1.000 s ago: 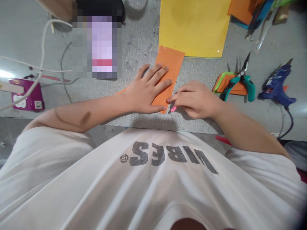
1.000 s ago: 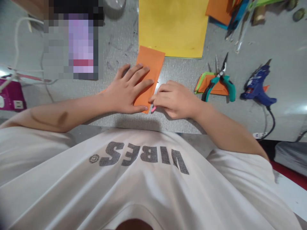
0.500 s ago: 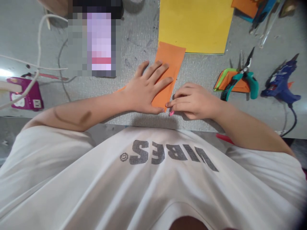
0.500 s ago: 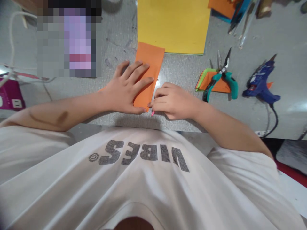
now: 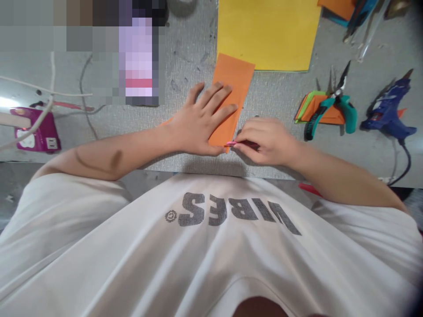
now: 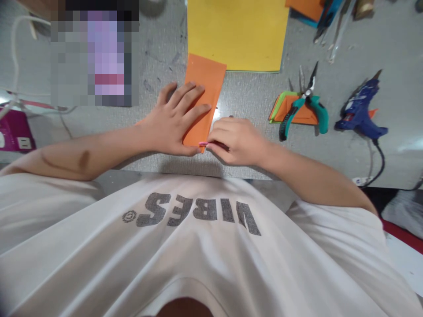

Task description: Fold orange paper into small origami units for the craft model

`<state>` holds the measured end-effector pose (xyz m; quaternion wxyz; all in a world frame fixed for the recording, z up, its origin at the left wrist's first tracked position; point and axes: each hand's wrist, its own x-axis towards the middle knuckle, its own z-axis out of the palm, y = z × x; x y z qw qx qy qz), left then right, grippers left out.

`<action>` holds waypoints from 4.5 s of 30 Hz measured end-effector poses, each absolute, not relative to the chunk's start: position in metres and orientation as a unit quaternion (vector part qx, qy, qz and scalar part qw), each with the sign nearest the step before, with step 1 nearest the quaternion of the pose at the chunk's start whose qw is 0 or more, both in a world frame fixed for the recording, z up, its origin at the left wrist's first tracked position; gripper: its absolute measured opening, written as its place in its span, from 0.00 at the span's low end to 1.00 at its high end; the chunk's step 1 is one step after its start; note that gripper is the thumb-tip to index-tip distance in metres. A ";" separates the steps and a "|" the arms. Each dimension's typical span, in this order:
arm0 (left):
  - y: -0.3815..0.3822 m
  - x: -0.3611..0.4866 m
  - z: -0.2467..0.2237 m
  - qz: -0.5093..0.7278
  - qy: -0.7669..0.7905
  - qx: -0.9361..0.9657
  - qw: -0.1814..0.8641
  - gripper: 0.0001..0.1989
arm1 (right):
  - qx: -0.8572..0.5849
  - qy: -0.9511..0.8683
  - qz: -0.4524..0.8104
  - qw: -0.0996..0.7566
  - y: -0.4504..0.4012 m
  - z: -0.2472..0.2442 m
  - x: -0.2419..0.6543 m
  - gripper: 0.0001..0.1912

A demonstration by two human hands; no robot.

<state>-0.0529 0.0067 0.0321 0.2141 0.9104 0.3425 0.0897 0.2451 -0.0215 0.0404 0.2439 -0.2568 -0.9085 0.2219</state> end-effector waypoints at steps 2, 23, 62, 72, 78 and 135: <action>0.006 -0.053 0.033 0.084 0.345 0.911 0.210 0.55 | -0.269 -0.919 0.198 0.208 -0.028 0.041 0.242 0.15; 0.008 -0.055 0.028 0.049 0.338 0.924 0.171 0.68 | -0.112 -0.973 0.171 0.106 -0.010 0.058 0.250 0.17; 0.007 -0.053 0.023 0.063 0.357 0.915 0.174 0.58 | -0.439 -0.835 0.240 0.231 -0.010 0.040 0.240 0.21; 0.008 -0.048 0.026 0.048 0.357 0.916 0.178 0.62 | -0.418 -0.832 0.255 0.261 -0.012 0.042 0.235 0.20; 0.007 -0.047 0.029 0.024 0.356 0.919 0.169 0.62 | -0.474 -0.796 0.234 0.295 0.008 0.034 0.233 0.21; -0.003 -0.053 0.035 -0.001 0.279 0.949 0.147 0.61 | -0.409 -0.889 0.112 0.173 0.026 0.037 0.267 0.18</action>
